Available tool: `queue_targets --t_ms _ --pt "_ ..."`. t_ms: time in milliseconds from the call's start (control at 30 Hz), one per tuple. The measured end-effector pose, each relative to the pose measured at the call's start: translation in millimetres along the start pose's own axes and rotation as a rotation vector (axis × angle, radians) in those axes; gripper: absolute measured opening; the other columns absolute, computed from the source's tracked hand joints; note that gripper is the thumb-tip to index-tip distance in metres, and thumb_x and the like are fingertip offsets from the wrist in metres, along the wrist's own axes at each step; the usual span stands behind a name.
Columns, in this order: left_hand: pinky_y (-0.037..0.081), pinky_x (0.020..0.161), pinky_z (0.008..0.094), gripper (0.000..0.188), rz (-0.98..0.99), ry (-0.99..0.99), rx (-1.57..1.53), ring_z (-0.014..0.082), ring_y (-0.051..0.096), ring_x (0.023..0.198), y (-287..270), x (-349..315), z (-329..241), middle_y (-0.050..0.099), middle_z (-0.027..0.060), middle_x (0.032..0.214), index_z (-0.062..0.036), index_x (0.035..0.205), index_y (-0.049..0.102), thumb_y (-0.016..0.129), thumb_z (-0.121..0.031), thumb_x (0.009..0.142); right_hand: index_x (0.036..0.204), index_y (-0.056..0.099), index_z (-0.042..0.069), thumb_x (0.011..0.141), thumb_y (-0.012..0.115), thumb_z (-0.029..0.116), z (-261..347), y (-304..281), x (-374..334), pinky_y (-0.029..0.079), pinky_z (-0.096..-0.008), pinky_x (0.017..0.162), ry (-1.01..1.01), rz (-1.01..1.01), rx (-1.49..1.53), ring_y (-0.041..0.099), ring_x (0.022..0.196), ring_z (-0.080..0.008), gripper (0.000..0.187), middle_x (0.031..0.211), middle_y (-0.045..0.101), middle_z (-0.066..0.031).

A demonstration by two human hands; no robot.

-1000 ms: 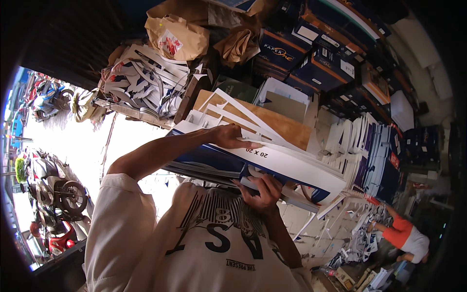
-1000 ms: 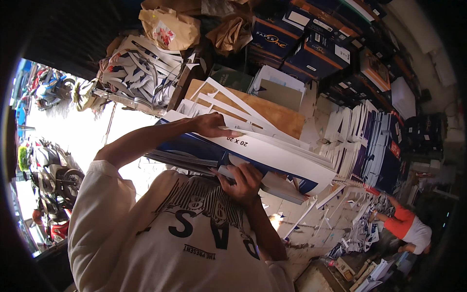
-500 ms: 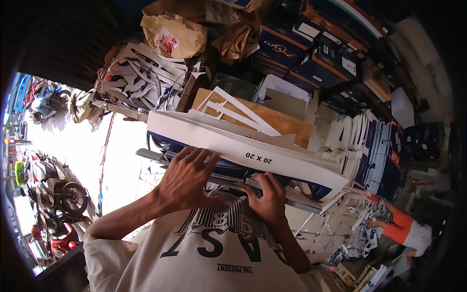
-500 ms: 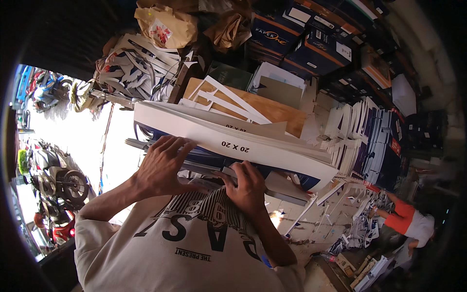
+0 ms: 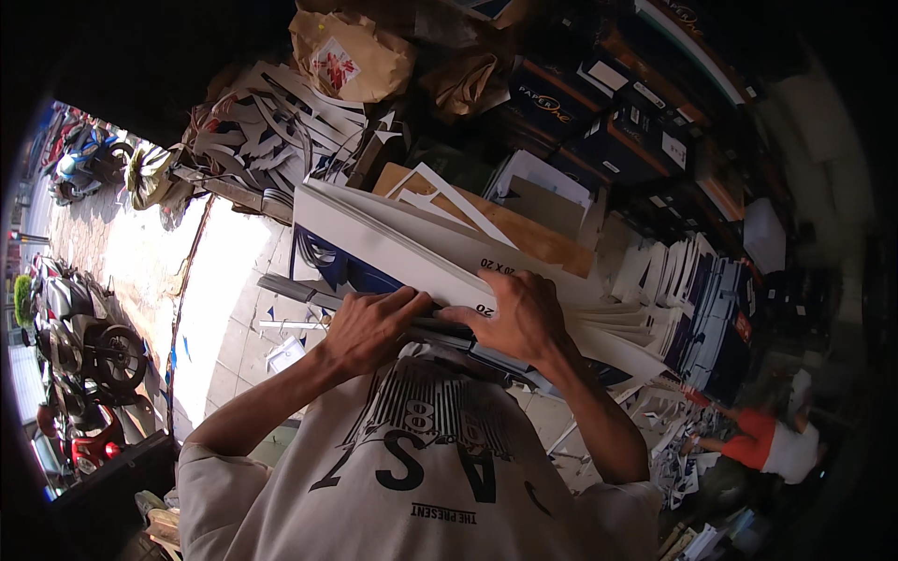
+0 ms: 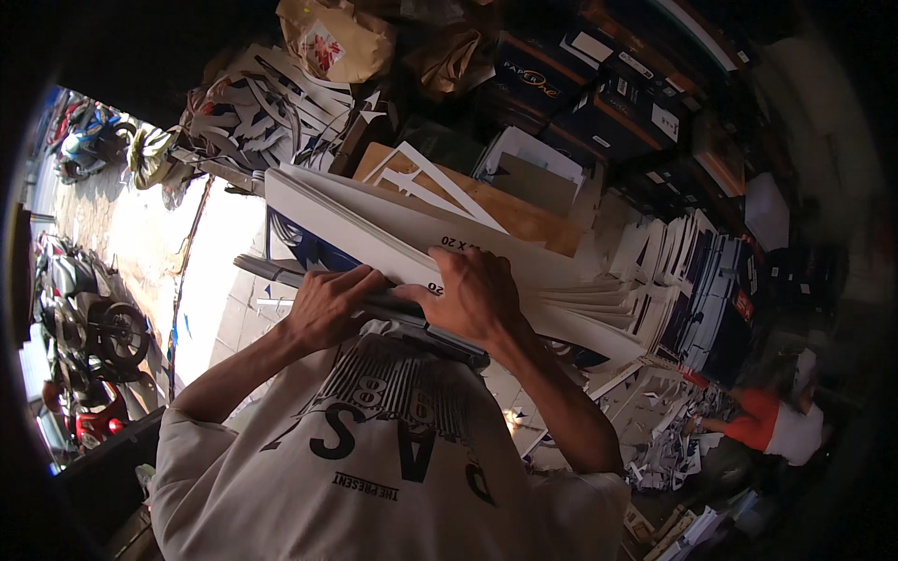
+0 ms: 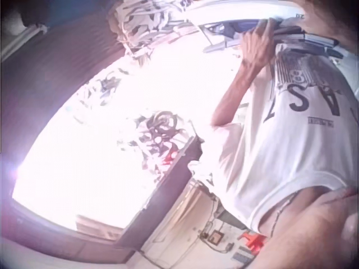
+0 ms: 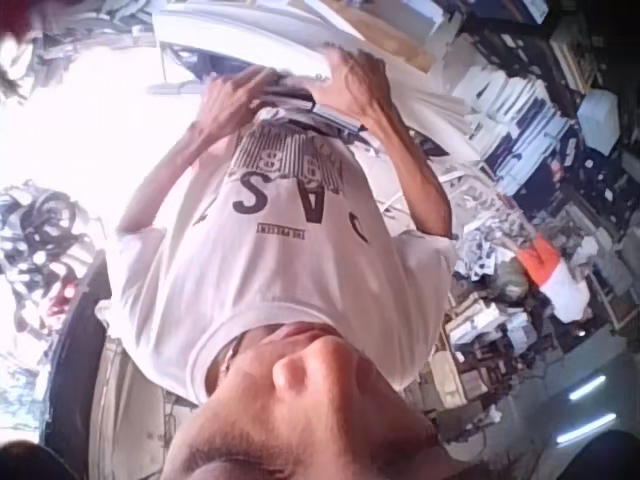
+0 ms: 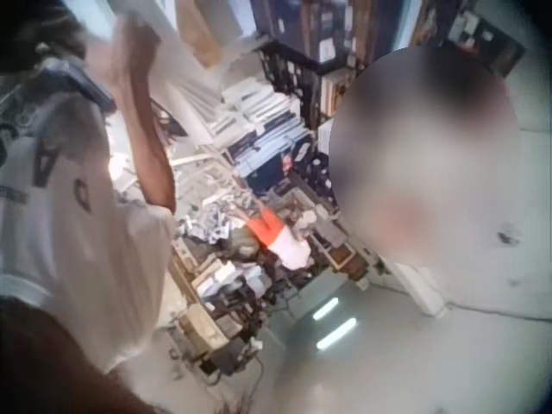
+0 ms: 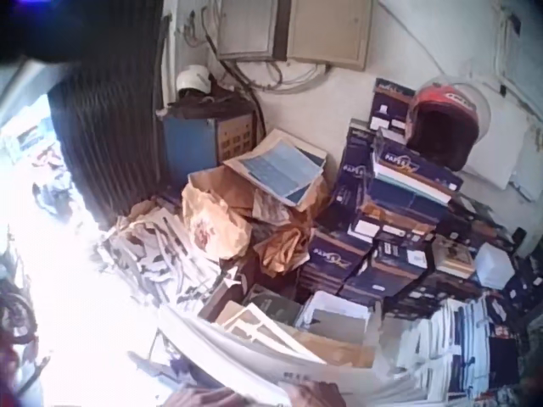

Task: The person removes the excess white paper borders from a stack of printed blue and red cardboard sheets by hand. The person peels the outer strips away and places the cleared stack of cardboard onto a larger pile.

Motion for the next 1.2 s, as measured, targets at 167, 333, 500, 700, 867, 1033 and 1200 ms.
queue_targets --t_ms 167,333,500,700,867,1033,1200 --pt "0.055 0.061 0.0346 0.032 -0.163 0.311 0.168 0.0193 0.063 0.082 14.5 -14.0 0.4 0.054 0.0040 0.093 -0.0159 0.108 0.058 0.066 -0.009 0.078 0.084 0.075 -0.001 0.070 0.084 0.050 -46.8 -0.8 28.2 0.051 -0.0318 0.062 0.144 0.135 0.317 0.065 0.063 -0.0170 0.053 0.071 0.070 -0.0103" --pt "0.053 0.068 0.0364 0.039 -0.137 0.178 0.214 0.0229 0.066 0.089 0.1 11.7 -12.5 0.059 0.0046 0.095 -0.0130 0.109 0.064 0.071 -0.007 0.071 0.088 0.074 -0.002 0.074 0.078 0.057 -56.8 6.0 21.2 0.056 -0.0385 0.074 0.212 0.133 0.364 0.072 0.074 -0.0295 0.061 0.079 0.071 -0.0189" --pt "0.054 0.071 0.0343 0.030 0.087 0.176 0.270 0.0248 0.068 0.091 16.2 30.7 -10.3 0.069 0.0064 0.094 -0.0124 0.101 0.072 0.066 -0.001 0.074 0.086 0.068 -0.009 0.076 0.068 0.069 -9.3 -5.6 13.8 0.058 -0.0417 0.068 0.209 -0.096 -0.111 0.072 0.073 -0.0330 0.079 0.077 0.069 -0.0241" --pt "0.056 0.077 0.0341 0.027 -0.065 0.396 0.278 0.0217 0.068 0.092 21.0 20.3 -11.4 0.071 0.0039 0.095 -0.0130 0.097 0.072 0.068 -0.004 0.072 0.096 0.065 -0.013 0.058 0.079 0.074 -103.0 60.5 43.4 0.056 -0.0381 0.073 0.327 0.158 0.422 0.068 0.076 -0.0266 0.096 0.080 0.066 -0.0194" --pt "0.056 0.076 0.0330 0.020 0.117 0.388 0.244 0.0219 0.069 0.092 11.8 25.9 -2.8 0.070 0.0071 0.092 -0.0100 0.096 0.069 0.063 -0.009 0.078 0.087 0.066 -0.003 0.078 0.073 0.058 5.2 12.6 22.2 0.056 -0.0441 0.076 0.105 0.049 -0.071 0.071 0.075 -0.0357 0.063 0.075 0.067 -0.0209" --pt "0.057 0.077 0.0336 0.016 0.049 0.402 0.244 0.0226 0.068 0.094 11.7 14.7 -9.2 0.070 0.0068 0.094 -0.0086 0.092 0.070 0.064 -0.008 0.078 0.087 0.071 -0.007 0.071 0.076 0.063 -51.1 35.1 41.0 0.057 -0.0400 0.064 0.216 0.026 0.233 0.069 0.066 -0.0306 0.073 0.074 0.069 -0.0233" --pt "0.054 0.086 0.0427 0.027 0.159 0.374 0.017 0.0269 0.068 0.097 -22.1 28.8 -24.7 0.071 0.0086 0.097 -0.0080 0.094 0.075 0.080 -0.023 0.072 0.093 0.072 -0.005 0.076 0.069 0.066 -63.5 33.1 27.3 0.056 -0.0410 0.067 0.274 0.134 0.073 0.070 0.070 -0.0319 0.074 0.078 0.069 -0.0233"
Point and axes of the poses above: each hand's wrist, its own x-axis towards the middle knuckle, its own y-axis out of the palm, z = x × y, the point moved 3 cm from there along x, towards the middle knuckle
